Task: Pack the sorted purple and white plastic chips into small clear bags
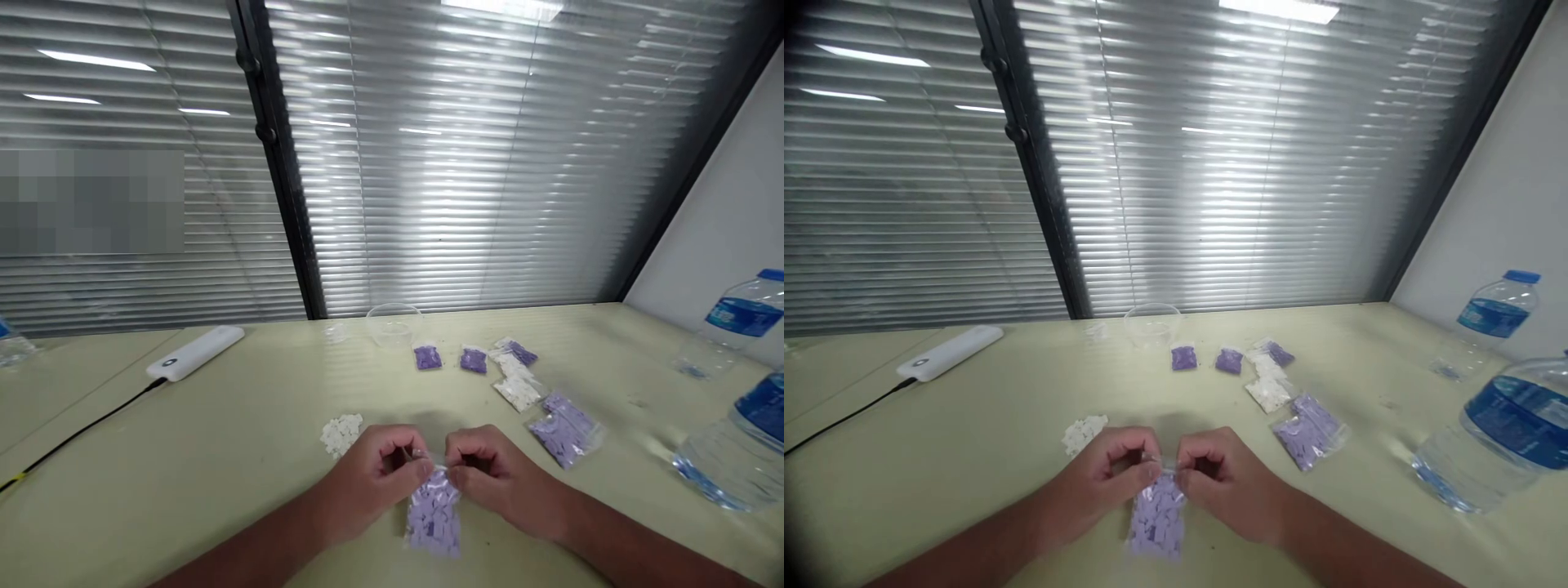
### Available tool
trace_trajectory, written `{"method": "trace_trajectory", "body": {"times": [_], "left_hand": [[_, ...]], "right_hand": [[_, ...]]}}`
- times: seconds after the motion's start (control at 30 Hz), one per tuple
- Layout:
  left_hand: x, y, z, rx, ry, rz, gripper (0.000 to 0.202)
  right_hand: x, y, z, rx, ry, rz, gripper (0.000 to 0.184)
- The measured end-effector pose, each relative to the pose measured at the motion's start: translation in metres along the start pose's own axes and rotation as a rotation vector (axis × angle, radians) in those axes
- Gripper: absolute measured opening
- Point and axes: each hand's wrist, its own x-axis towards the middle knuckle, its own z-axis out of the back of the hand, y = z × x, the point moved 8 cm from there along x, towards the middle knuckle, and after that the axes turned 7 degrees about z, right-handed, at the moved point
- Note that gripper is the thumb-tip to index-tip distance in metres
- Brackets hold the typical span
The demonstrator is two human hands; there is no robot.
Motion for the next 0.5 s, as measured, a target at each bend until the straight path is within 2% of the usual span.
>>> {"method": "trace_trajectory", "body": {"times": [0.17, 0.23, 0.33, 0.5], "left_hand": [[0.001, -0.001, -0.003, 0.114, 0.016, -0.018, 0.022], [0.000, -0.001, -0.005, 0.124, 0.032, -0.023, 0.022], [-0.001, -0.002, -0.008, 0.139, 0.052, -0.025, 0.025], [-0.002, -0.002, -0.010, 0.170, 0.058, -0.038, 0.017]], "right_hand": [[0.000, 0.009, -0.001, -0.183, -0.006, 0.062, 0.021], [0.000, 0.014, -0.002, -0.242, -0.001, 0.091, 0.019], [0.001, 0.018, -0.006, -0.260, 0.013, 0.122, 0.017], [0.001, 0.015, -0.008, -0.281, 0.019, 0.146, 0.018]]}}
